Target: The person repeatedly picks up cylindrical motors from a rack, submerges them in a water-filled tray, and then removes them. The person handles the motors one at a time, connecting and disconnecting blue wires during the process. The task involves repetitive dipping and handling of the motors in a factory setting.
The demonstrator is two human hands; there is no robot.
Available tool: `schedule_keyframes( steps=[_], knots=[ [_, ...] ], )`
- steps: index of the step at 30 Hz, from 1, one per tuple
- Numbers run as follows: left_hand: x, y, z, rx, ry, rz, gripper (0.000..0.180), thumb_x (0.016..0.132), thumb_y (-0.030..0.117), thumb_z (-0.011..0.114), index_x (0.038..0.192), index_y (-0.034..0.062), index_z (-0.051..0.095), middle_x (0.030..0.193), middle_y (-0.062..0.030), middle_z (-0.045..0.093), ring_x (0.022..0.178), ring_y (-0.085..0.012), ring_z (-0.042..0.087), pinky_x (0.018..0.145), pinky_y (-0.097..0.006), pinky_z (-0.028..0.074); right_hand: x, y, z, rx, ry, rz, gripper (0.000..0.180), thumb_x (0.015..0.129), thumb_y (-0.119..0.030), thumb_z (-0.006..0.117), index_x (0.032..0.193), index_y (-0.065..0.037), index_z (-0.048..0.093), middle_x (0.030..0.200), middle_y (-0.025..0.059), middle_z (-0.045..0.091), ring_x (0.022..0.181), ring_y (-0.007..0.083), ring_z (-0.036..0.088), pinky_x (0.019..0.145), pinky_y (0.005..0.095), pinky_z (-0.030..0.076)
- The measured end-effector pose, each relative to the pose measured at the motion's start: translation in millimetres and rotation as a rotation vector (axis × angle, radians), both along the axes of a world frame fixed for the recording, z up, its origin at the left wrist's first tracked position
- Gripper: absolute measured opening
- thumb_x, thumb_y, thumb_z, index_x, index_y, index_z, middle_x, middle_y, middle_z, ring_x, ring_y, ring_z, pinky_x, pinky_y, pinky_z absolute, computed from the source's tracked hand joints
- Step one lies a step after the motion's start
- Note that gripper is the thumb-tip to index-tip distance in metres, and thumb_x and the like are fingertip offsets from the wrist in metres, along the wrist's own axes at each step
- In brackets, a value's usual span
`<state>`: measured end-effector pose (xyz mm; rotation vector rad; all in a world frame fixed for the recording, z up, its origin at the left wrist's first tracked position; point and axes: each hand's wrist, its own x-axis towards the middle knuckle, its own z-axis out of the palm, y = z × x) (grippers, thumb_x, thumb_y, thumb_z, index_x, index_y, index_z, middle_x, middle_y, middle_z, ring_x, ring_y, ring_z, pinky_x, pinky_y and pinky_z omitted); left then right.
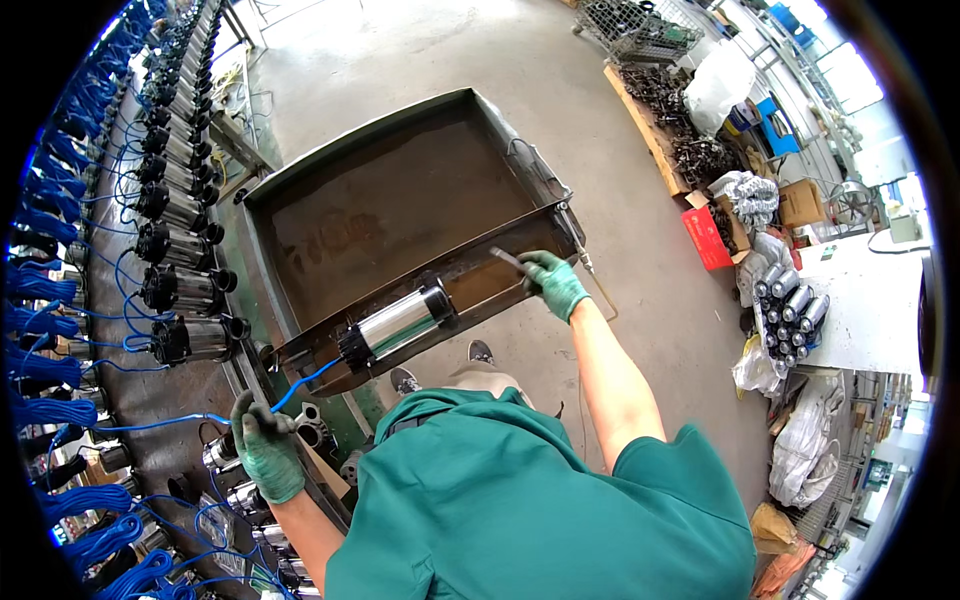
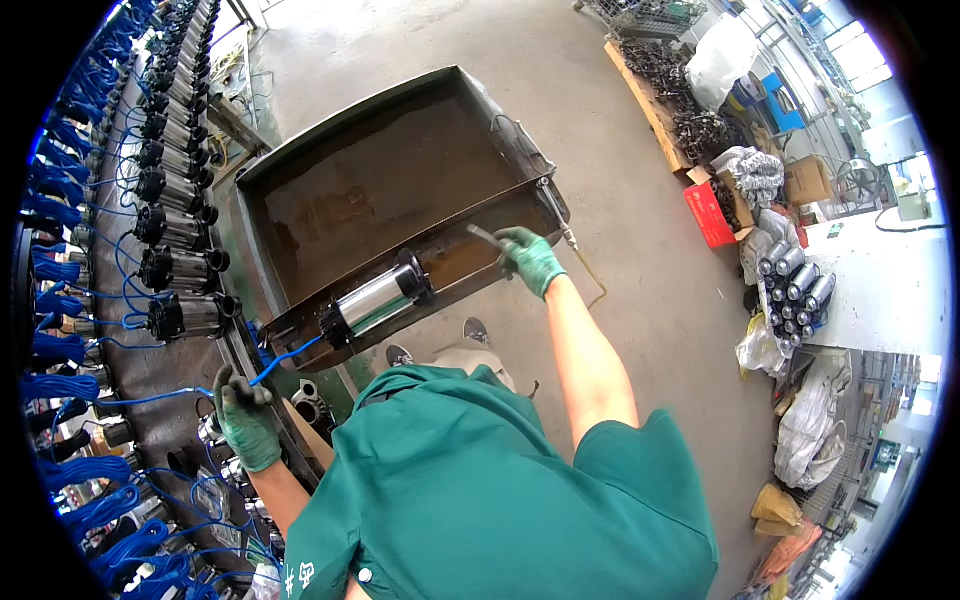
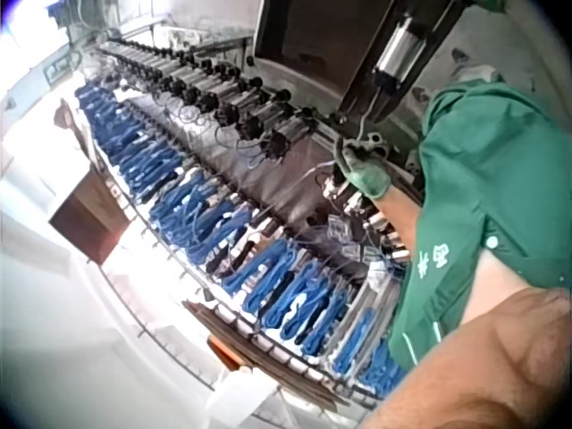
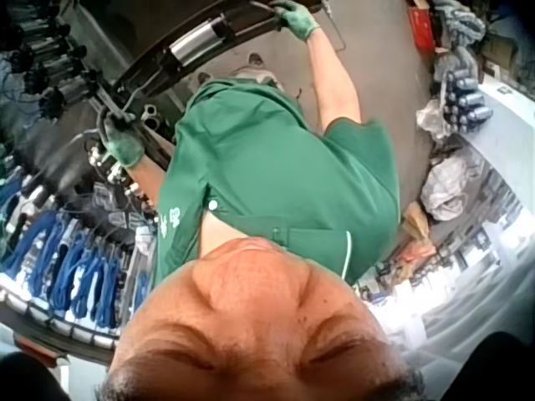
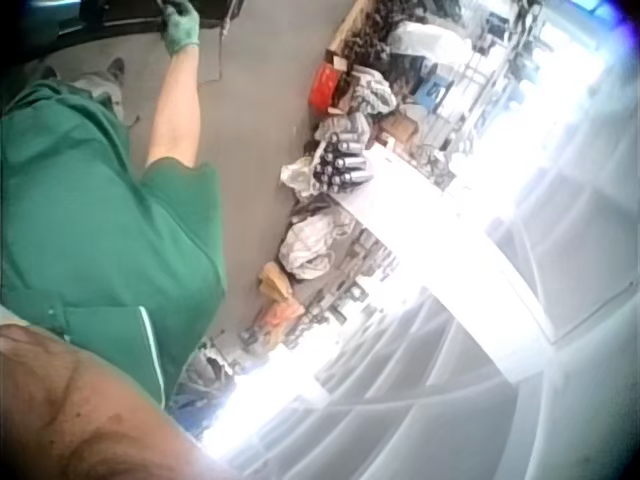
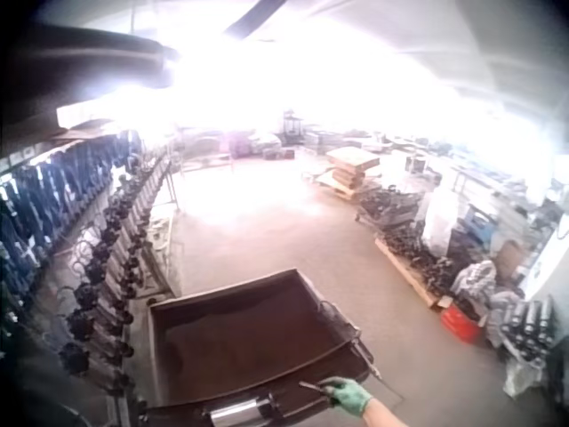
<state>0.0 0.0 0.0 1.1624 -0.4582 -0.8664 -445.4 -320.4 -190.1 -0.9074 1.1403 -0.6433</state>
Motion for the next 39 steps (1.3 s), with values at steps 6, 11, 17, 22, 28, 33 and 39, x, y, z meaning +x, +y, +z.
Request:
schedule_keyframes(
  steps=[6, 11, 17, 22, 28, 33, 39],
  knots=[
    [-22, -41, 43, -0.209, 0.006, 0.033, 0.034, 0.106, 0.019, 0.063, 0.138, 0.0082, 0.063, 0.090, -0.0007, 0.050, 0.075, -0.0131, 0.046, 0.073, -0.032, 0.045, -53, -47, -11, -0.129, 0.176, -0.485, 0.020, 0.106, -0.007, 0.061, 0.124, -0.005, 0.069, 0.094, 0.0084, 0.071, 0.069, 0.0171, 0.069, 0.062, 0.0327, 0.061],
    [-27, -54, 125, -0.500, 0.055, -0.171, 0.041, 0.104, 0.019, 0.066, 0.141, 0.0029, 0.059, 0.096, -0.0033, 0.048, 0.078, -0.0148, 0.044, 0.077, -0.034, 0.042, -65, -59, -33, -0.079, 0.437, -0.439, 0.021, 0.105, -0.003, 0.057, 0.122, -0.005, 0.070, 0.092, 0.0090, 0.069, 0.069, 0.0164, 0.070, 0.061, 0.0328, 0.061],
    [-43, -77, 125, -0.486, 0.107, -0.124, 0.045, 0.104, 0.023, 0.066, 0.143, 0.0053, 0.055, 0.102, -0.0043, 0.050, 0.082, -0.0149, 0.050, 0.085, -0.036, 0.044, -33, -26, 34, -0.676, 1.227, -0.021, 0.029, 0.096, -0.026, 0.068, 0.120, -0.011, 0.073, 0.112, 0.0198, 0.075, 0.107, 0.0390, 0.071, 0.096, 0.0495, 0.057],
    [-68, -101, 109, -0.527, 0.177, -0.292, 0.042, 0.107, 0.023, 0.063, 0.145, 0.0073, 0.054, 0.106, -0.0049, 0.052, 0.091, -0.0177, 0.056, 0.092, -0.040, 0.046, 0, -11, 15, -0.683, 0.935, 0.270, 0.028, 0.100, -0.026, 0.066, 0.122, -0.011, 0.072, 0.115, 0.0209, 0.074, 0.108, 0.0418, 0.070, 0.095, 0.0504, 0.056],
    [-70, -98, 100, -0.490, 0.098, -0.262, 0.049, 0.106, 0.030, 0.065, 0.149, 0.0105, 0.051, 0.132, -0.0087, 0.059, 0.092, -0.0174, 0.061, 0.092, -0.041, 0.052, 33, -6, -4, -0.571, 1.002, 0.235, 0.026, 0.101, -0.022, 0.066, 0.123, -0.010, 0.069, 0.111, 0.0238, 0.074, 0.106, 0.0449, 0.069, 0.091, 0.0520, 0.056],
    [-86, -104, 92, -0.497, 0.070, -0.202, 0.054, 0.104, 0.031, 0.065, 0.153, 0.0125, 0.051, 0.161, -0.0176, 0.047, 0.088, -0.0147, 0.062, 0.088, -0.036, 0.055, 36, -12, -2, -0.488, 0.995, 0.219, 0.025, 0.100, -0.021, 0.065, 0.122, -0.011, 0.068, 0.110, 0.0250, 0.073, 0.106, 0.0472, 0.068, 0.090, 0.0524, 0.055],
    [-84, -99, 78, -0.457, 0.066, -0.240, 0.062, 0.103, 0.036, 0.068, 0.158, 0.0136, 0.048, 0.164, -0.0173, 0.044, 0.086, -0.0130, 0.061, 0.084, -0.034, 0.057, 37, -9, -3, -0.488, 0.991, 0.198, 0.025, 0.100, -0.021, 0.063, 0.123, -0.013, 0.068, 0.110, 0.0257, 0.073, 0.107, 0.0480, 0.068, 0.091, 0.0537, 0.056]
  ],
)
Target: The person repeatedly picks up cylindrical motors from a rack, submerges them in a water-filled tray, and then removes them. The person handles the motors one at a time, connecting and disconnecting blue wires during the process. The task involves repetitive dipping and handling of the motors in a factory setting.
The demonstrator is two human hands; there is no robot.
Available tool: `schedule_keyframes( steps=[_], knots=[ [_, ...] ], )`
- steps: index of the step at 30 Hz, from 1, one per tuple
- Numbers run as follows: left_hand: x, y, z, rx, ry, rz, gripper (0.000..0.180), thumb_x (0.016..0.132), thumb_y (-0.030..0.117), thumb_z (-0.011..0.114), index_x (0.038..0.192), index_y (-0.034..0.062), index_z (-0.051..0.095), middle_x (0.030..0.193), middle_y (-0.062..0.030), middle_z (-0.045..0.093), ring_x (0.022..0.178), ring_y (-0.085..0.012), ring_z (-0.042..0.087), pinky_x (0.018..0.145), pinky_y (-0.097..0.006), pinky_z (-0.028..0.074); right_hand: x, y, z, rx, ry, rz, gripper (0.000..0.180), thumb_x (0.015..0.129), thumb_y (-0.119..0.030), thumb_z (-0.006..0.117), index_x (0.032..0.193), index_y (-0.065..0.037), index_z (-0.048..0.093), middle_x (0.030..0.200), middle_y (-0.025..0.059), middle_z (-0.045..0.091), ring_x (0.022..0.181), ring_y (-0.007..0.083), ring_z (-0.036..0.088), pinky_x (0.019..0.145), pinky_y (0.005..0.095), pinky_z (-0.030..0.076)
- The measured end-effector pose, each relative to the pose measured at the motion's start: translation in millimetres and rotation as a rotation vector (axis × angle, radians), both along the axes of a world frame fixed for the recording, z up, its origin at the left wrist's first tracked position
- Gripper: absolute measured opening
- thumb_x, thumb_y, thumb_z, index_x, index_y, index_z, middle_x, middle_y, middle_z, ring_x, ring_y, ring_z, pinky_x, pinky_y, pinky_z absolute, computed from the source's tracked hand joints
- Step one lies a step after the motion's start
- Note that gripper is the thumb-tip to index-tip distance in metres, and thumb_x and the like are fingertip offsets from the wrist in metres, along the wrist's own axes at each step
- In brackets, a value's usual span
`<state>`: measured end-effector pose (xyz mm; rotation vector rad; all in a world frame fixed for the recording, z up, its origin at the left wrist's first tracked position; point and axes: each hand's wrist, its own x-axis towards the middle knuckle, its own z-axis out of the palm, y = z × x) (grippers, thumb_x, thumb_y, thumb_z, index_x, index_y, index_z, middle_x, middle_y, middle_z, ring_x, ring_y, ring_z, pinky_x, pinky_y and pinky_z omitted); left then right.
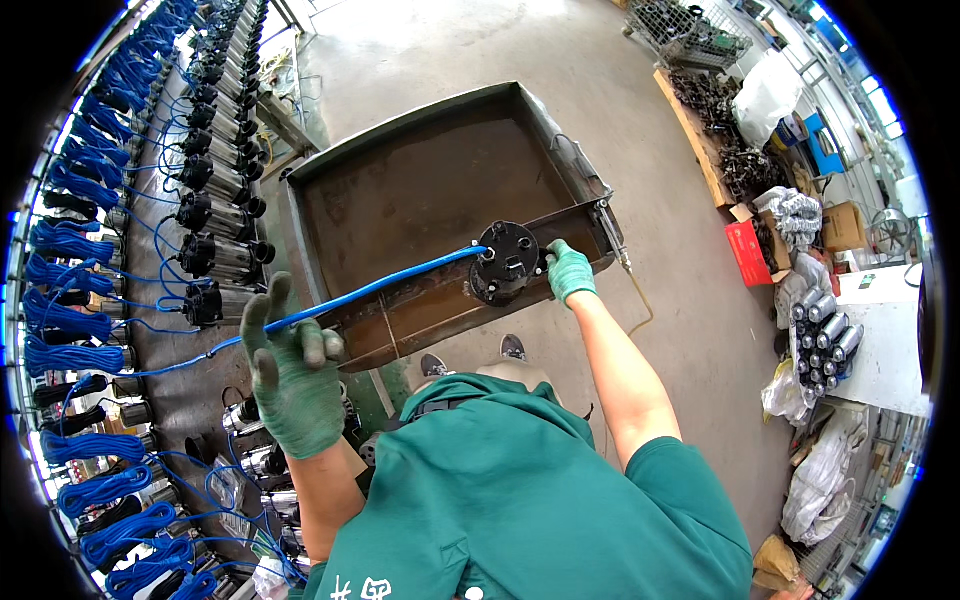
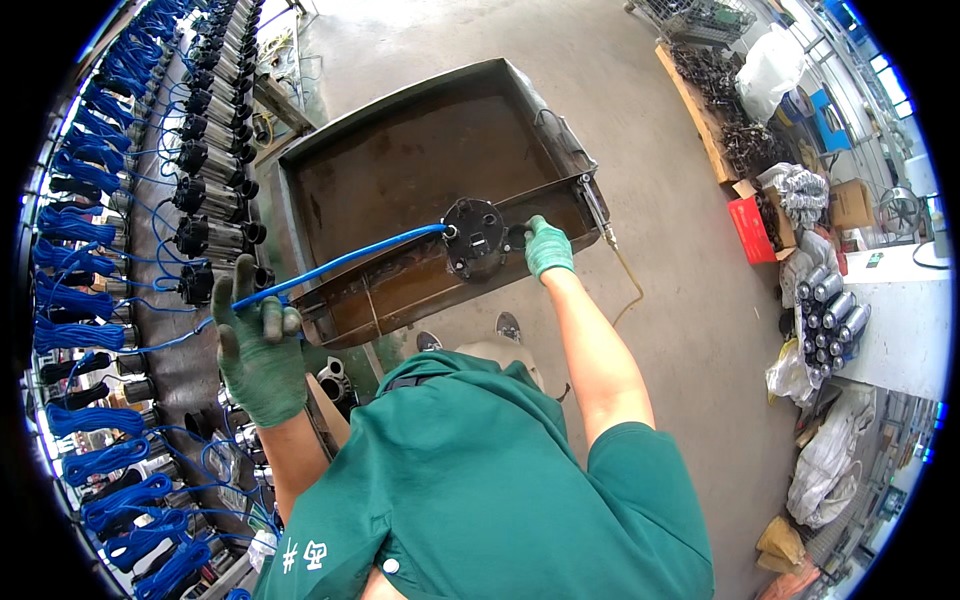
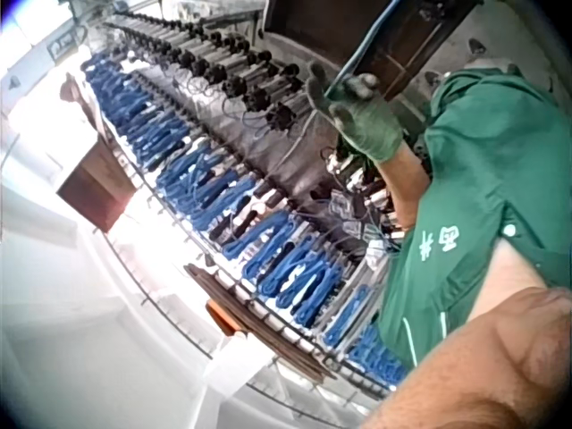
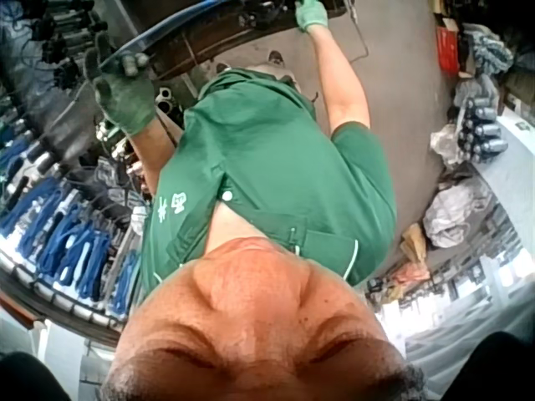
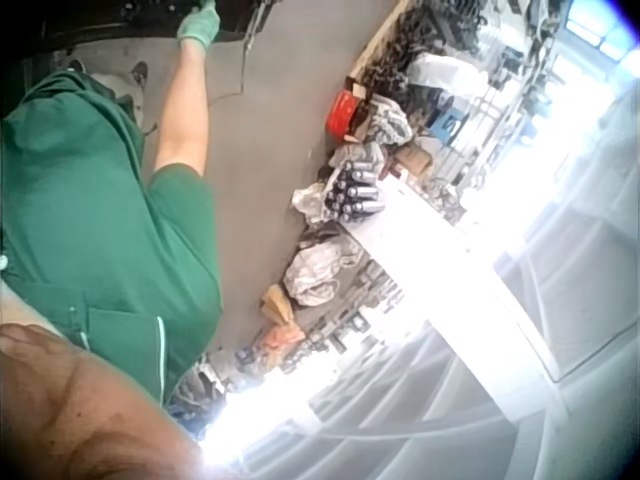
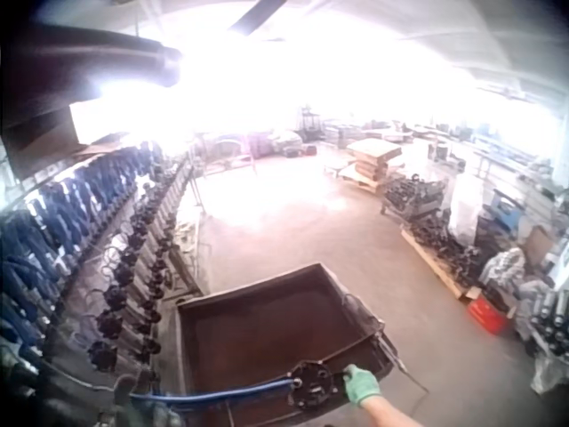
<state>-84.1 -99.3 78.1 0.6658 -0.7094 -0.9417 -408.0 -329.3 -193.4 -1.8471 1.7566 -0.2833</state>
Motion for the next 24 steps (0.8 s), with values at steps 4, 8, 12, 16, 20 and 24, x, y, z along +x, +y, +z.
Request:
schedule_keyframes(
  steps=[4, 8, 12, 16, 20, 24],
  knots=[
    [-19, -1, -4, 0.067, 0.046, -0.068, 0.056, 0.104, 0.036, 0.068, 0.150, 0.0107, 0.052, 0.162, -0.0167, 0.046, 0.092, -0.0148, 0.065, 0.082, -0.036, 0.058, 3, -1, 2, 0.016, 0.018, -0.013, 0.024, 0.100, -0.021, 0.065, 0.121, -0.011, 0.069, 0.112, 0.0253, 0.073, 0.109, 0.0472, 0.068, 0.092, 0.0519, 0.055],
    [-19, -4, -10, 0.037, 0.142, -0.168, 0.041, 0.107, 0.035, 0.062, 0.140, 0.0108, 0.057, 0.130, -0.0099, 0.060, 0.096, -0.0196, 0.062, 0.085, -0.038, 0.054, 5, -4, -4, 0.032, 0.021, -0.006, 0.027, 0.100, -0.022, 0.063, 0.124, -0.011, 0.067, 0.112, 0.0265, 0.073, 0.108, 0.0486, 0.067, 0.092, 0.0532, 0.055],
    [6, -1, -11, 0.098, 0.365, -0.052, 0.028, 0.108, 0.033, 0.061, 0.122, 0.0087, 0.064, 0.102, -0.0061, 0.059, 0.091, -0.0207, 0.057, 0.086, -0.039, 0.050, -5, -18, -28, 0.175, -0.207, -0.107, 0.032, 0.099, -0.025, 0.069, 0.125, -0.008, 0.067, 0.109, 0.0176, 0.076, 0.095, 0.0360, 0.073, 0.086, 0.0450, 0.058],
    [57, 31, -19, 0.060, 0.449, 0.079, 0.024, 0.107, 0.028, 0.059, 0.111, 0.0072, 0.070, 0.095, -0.0060, 0.057, 0.086, -0.0208, 0.054, 0.083, -0.038, 0.049, 2, -7, -1, 0.266, -0.607, -0.174, 0.042, 0.094, -0.028, 0.079, 0.126, -0.003, 0.067, 0.107, 0.0074, 0.073, 0.088, 0.0171, 0.068, 0.077, 0.0354, 0.058],
    [101, 76, -60, 0.194, 0.378, 0.316, 0.020, 0.106, 0.029, 0.061, 0.112, 0.0099, 0.067, 0.086, -0.0031, 0.052, 0.078, -0.0199, 0.054, 0.074, -0.037, 0.050, 58, 46, 70, -0.008, -0.472, 0.099, 0.050, 0.086, -0.028, 0.086, 0.125, -0.003, 0.067, 0.110, 0.0144, 0.074, 0.094, 0.0245, 0.073, 0.084, 0.0386, 0.059],
    [88, 76, -86, 0.414, 0.209, 0.368, 0.016, 0.106, 0.026, 0.062, 0.112, 0.0115, 0.064, 0.087, -0.0011, 0.052, 0.076, -0.0165, 0.053, 0.075, -0.036, 0.050, 120, 94, 118, -0.128, -0.307, 0.217, 0.046, 0.083, -0.031, 0.087, 0.117, -0.007, 0.068, 0.116, 0.0185, 0.070, 0.102, 0.0397, 0.072, 0.090, 0.0471, 0.058]
  ],
)
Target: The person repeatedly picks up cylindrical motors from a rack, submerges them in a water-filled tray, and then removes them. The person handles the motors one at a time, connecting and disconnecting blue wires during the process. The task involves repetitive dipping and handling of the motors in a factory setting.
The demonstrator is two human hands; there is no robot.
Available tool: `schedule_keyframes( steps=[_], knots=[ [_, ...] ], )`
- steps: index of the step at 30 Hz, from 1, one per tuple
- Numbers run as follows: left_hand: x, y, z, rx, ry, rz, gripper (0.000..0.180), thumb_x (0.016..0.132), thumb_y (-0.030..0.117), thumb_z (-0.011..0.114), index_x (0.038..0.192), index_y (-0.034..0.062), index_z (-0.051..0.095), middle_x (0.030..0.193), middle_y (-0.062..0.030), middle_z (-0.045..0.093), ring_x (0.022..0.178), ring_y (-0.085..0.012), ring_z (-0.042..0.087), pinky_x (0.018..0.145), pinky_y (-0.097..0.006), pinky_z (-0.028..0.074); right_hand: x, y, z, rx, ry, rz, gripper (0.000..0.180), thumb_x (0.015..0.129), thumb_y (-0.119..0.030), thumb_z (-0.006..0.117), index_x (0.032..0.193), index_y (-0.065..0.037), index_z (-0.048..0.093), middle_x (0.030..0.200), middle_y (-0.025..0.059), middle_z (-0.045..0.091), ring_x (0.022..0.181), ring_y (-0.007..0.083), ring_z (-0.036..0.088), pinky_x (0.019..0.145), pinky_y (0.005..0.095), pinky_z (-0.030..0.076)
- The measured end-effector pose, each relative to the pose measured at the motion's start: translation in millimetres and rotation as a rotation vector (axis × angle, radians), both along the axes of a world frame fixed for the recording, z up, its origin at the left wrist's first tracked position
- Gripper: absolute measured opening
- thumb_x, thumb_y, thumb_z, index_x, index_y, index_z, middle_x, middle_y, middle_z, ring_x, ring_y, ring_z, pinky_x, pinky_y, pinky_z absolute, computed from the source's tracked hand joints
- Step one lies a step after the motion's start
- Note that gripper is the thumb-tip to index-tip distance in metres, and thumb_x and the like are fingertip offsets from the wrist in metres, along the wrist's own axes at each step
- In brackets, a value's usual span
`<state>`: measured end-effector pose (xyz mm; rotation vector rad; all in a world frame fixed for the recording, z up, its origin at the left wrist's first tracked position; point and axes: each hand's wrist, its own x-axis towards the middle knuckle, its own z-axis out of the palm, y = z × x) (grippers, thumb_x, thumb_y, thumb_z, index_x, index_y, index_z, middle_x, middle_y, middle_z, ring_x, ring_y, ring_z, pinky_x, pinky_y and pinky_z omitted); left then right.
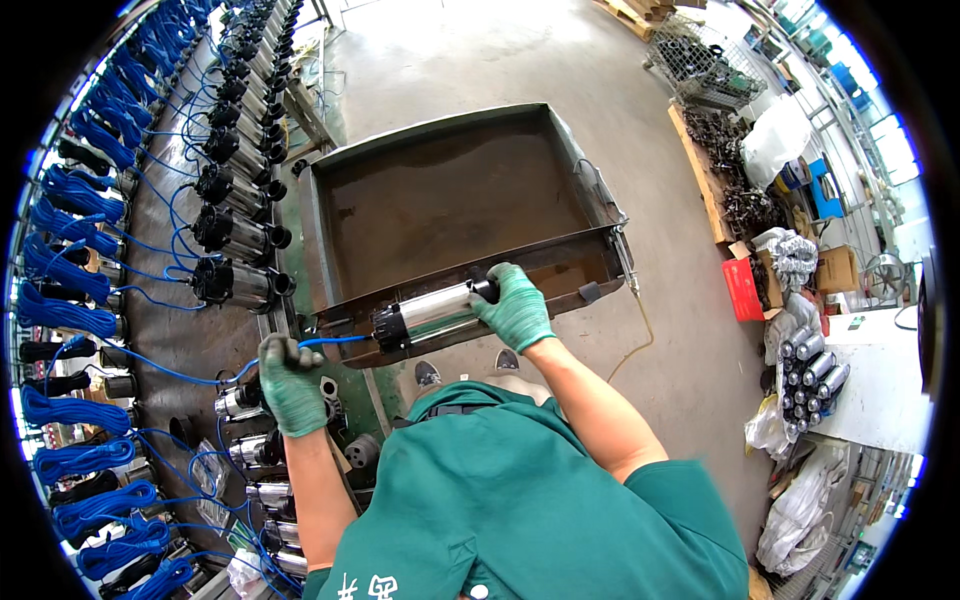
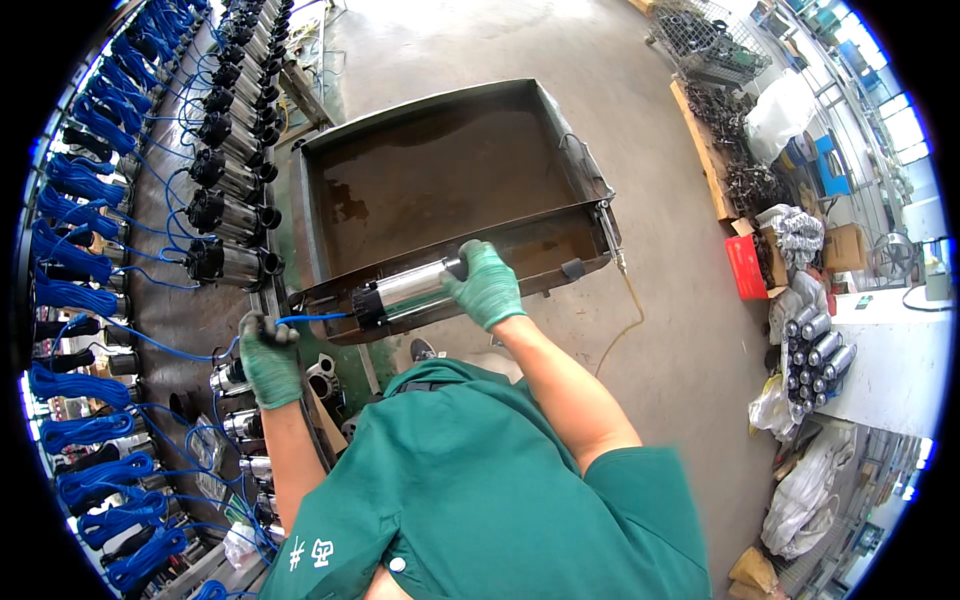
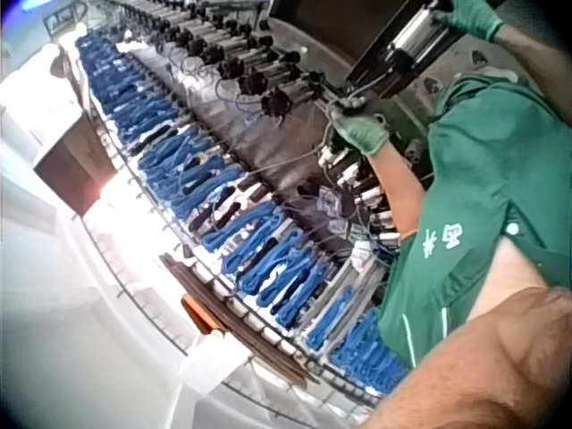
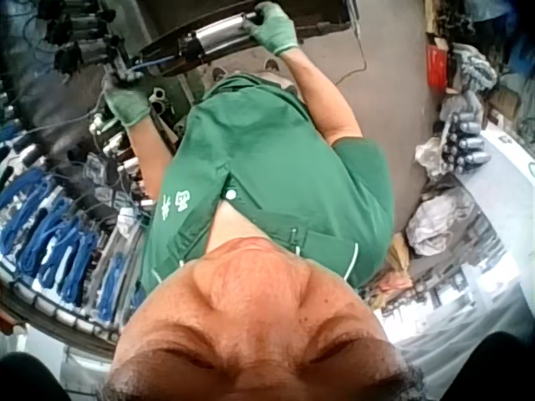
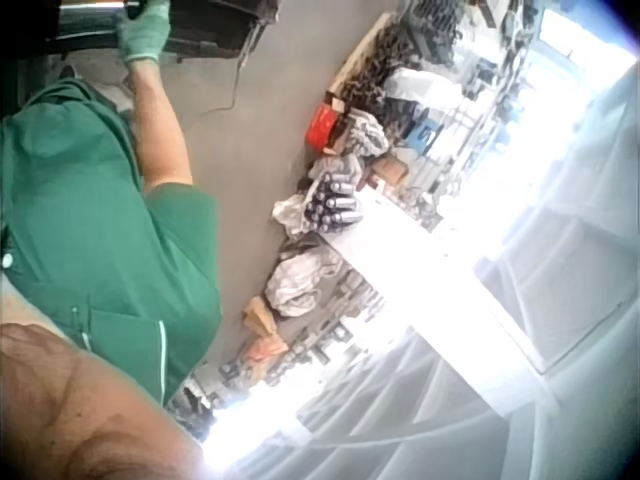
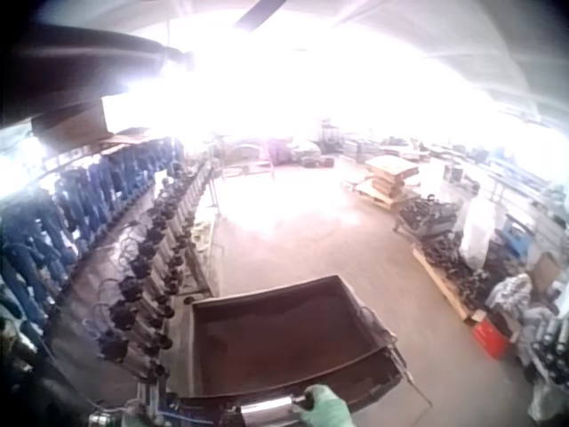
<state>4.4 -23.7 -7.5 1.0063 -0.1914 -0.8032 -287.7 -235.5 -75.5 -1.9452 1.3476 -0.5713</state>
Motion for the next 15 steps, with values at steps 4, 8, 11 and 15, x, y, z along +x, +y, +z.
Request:
schedule_keyframes(
  steps=[4, 8, 11, 15],
  knots=[
    [-13, -2, 29, -0.103, -0.078, -0.030, 0.020, 0.106, 0.027, 0.062, 0.116, 0.0105, 0.066, 0.088, -0.0030, 0.053, 0.077, -0.0174, 0.054, 0.076, -0.036, 0.050, -8, -7, -15, -0.049, -0.049, 0.000, 0.041, 0.085, -0.029, 0.084, 0.114, -0.006, 0.067, 0.111, 0.0195, 0.070, 0.101, 0.0396, 0.072, 0.088, 0.0472, 0.058],
    [-20, 3, 88, -0.423, -0.110, -0.234, 0.034, 0.103, 0.038, 0.065, 0.122, 0.0089, 0.065, 0.092, -0.0028, 0.049, 0.078, -0.0171, 0.049, 0.075, -0.036, 0.046, -61, -41, -61, -0.027, -0.050, -0.085, 0.033, 0.091, -0.021, 0.078, 0.118, -0.004, 0.073, 0.109, 0.0212, 0.073, 0.100, 0.0373, 0.072, 0.089, 0.0435, 0.058],
    [-43, -18, 94, -0.422, -0.065, -0.362, 0.042, 0.101, 0.046, 0.066, 0.123, 0.0101, 0.065, 0.096, -0.0027, 0.048, 0.081, -0.0177, 0.050, 0.076, -0.038, 0.046, -104, -71, -139, 0.091, -0.026, -0.192, 0.027, 0.094, -0.017, 0.074, 0.118, -0.004, 0.076, 0.114, 0.0236, 0.074, 0.106, 0.0385, 0.072, 0.094, 0.0437, 0.057],
    [-83, -49, 75, -0.334, -0.011, -0.398, 0.041, 0.101, 0.046, 0.068, 0.121, 0.0113, 0.061, 0.096, -0.0030, 0.051, 0.084, -0.0198, 0.058, 0.080, -0.040, 0.052, -100, -77, -166, 0.126, 0.112, -0.229, 0.026, 0.097, -0.017, 0.070, 0.120, -0.006, 0.076, 0.117, 0.0229, 0.074, 0.110, 0.0409, 0.071, 0.097, 0.0457, 0.055]
  ],
)
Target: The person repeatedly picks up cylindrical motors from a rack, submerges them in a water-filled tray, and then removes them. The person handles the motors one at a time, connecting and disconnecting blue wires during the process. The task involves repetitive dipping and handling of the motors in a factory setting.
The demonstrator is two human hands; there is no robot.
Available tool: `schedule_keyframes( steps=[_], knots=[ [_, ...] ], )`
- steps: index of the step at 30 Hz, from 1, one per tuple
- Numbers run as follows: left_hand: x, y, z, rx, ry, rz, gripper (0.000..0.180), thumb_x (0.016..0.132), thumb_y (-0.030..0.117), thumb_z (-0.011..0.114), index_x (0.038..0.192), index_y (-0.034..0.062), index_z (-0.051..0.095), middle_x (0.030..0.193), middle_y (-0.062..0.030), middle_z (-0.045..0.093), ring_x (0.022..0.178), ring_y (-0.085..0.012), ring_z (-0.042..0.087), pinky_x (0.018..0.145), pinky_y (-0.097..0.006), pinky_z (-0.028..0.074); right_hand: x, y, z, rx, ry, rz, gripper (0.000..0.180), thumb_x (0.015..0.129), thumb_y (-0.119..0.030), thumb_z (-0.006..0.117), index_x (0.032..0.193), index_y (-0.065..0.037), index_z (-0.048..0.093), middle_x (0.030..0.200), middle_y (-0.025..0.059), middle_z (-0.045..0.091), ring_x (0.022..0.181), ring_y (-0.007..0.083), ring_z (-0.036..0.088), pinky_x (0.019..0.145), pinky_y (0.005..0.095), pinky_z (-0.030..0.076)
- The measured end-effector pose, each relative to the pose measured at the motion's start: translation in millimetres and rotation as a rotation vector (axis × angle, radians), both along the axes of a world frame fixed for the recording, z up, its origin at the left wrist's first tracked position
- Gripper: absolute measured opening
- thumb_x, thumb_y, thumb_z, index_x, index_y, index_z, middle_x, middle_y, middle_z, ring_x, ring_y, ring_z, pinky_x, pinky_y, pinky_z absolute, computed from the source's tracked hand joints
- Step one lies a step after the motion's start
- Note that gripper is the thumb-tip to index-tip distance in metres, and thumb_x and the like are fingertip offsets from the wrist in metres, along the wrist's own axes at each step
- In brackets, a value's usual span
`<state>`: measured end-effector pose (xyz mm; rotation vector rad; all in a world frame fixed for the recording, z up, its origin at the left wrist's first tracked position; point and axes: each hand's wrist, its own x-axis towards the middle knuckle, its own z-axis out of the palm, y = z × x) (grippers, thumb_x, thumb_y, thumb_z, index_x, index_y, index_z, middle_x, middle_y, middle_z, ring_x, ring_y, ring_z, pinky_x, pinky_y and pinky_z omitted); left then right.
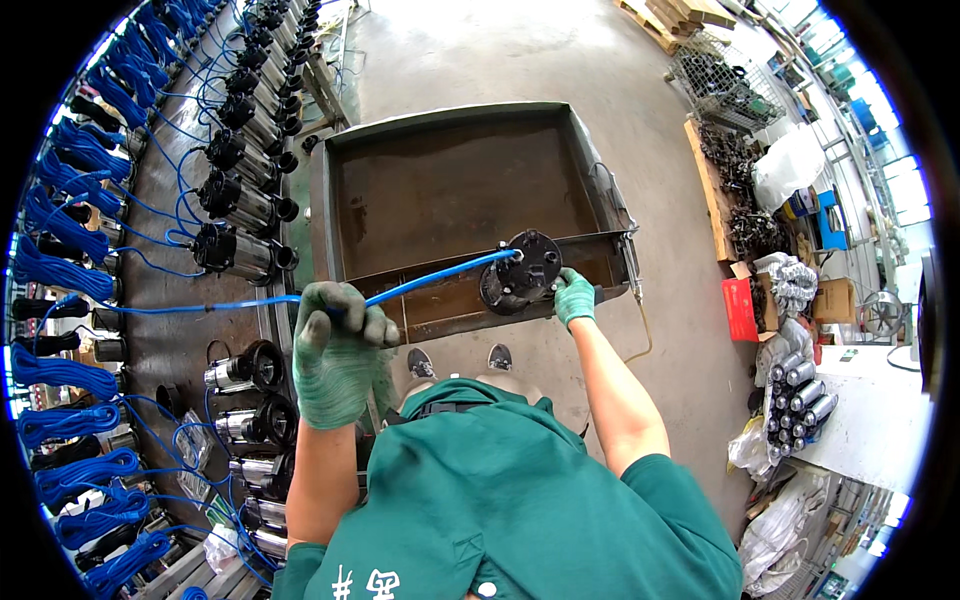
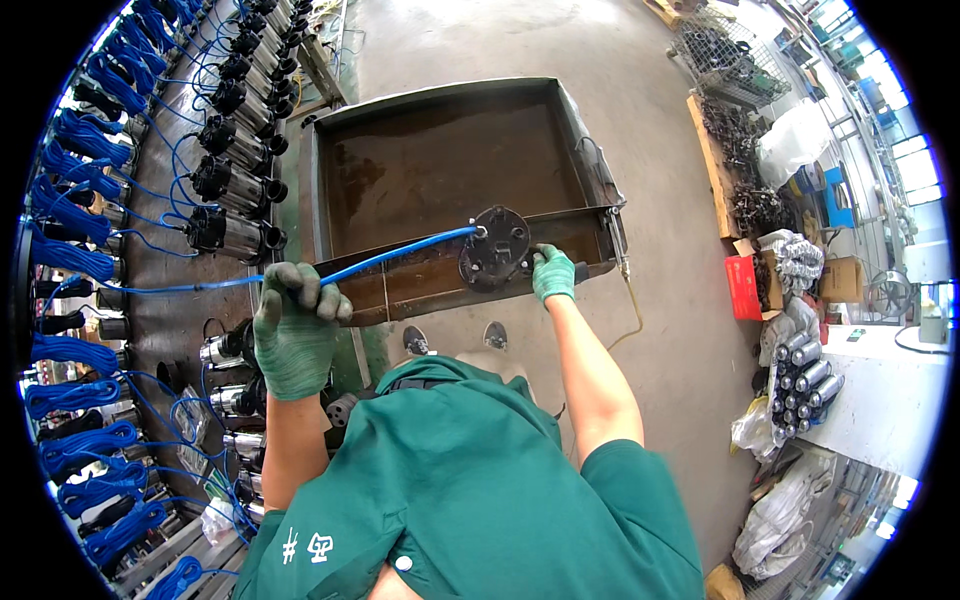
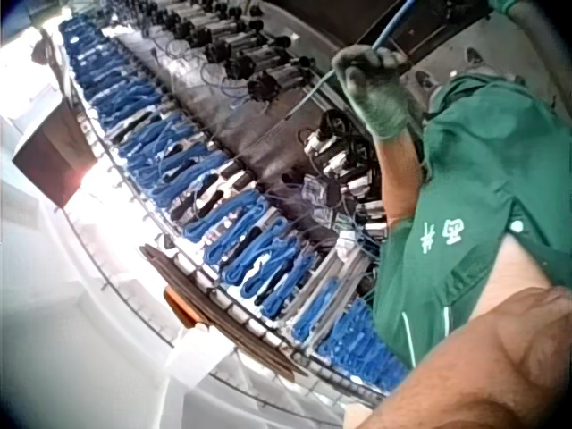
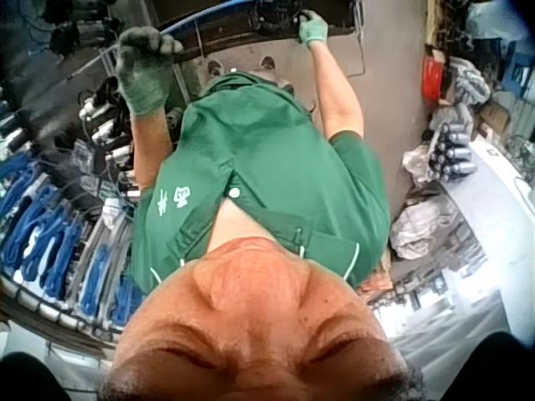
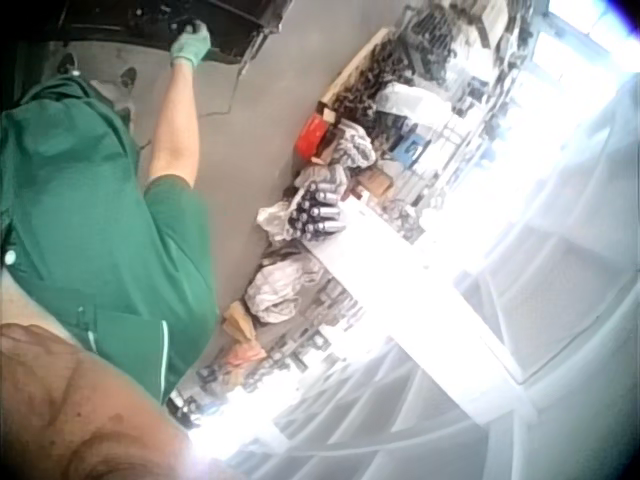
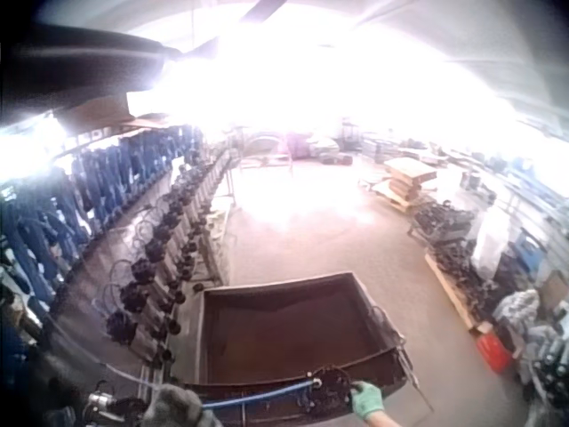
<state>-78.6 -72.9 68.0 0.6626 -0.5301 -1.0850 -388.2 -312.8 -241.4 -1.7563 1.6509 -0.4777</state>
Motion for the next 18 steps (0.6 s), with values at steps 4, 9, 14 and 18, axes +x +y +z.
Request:
schedule_keyframes(
  steps=[4, 9, 14, 18],
  knots=[
    [8, -6, 3, -0.030, 0.024, 0.005, 0.037, 0.103, 0.041, 0.069, 0.119, 0.0103, 0.059, 0.096, -0.0039, 0.052, 0.085, -0.0197, 0.061, 0.082, -0.042, 0.055, -1, -2, -3, -0.026, 0.005, 0.040, 0.025, 0.097, -0.015, 0.069, 0.119, -0.006, 0.075, 0.113, 0.0231, 0.075, 0.108, 0.0414, 0.071, 0.095, 0.0455, 0.055],
    [3, -1, 4, 0.022, -0.039, 0.025, 0.037, 0.102, 0.041, 0.069, 0.119, 0.0096, 0.059, 0.097, -0.0046, 0.054, 0.084, -0.0208, 0.063, 0.079, -0.042, 0.056, -1, -3, -2, 0.000, -0.008, 0.040, 0.022, 0.097, -0.012, 0.069, 0.117, -0.006, 0.074, 0.113, 0.0232, 0.075, 0.107, 0.0409, 0.071, 0.094, 0.0453, 0.055],
    [9, 2, -5, 0.018, -0.033, 0.039, 0.033, 0.104, 0.037, 0.068, 0.119, 0.0090, 0.058, 0.098, -0.0060, 0.055, 0.085, -0.0223, 0.065, 0.080, -0.043, 0.058, -2, -8, -11, 0.016, 0.018, 0.080, 0.024, 0.098, -0.012, 0.065, 0.120, -0.007, 0.072, 0.113, 0.0231, 0.075, 0.102, 0.0404, 0.073, 0.091, 0.0456, 0.057],
    [15, 2, -13, 0.046, 0.099, 0.113, 0.028, 0.104, 0.033, 0.065, 0.115, 0.0090, 0.058, 0.097, -0.0069, 0.056, 0.087, -0.0245, 0.065, 0.083, -0.046, 0.058, -1, -11, -4, -0.056, -0.045, 0.193, 0.039, 0.092, 0.000, 0.056, 0.130, -0.003, 0.068, 0.104, 0.0192, 0.076, 0.092, 0.0262, 0.071, 0.083, 0.0404, 0.057]
  ],
)
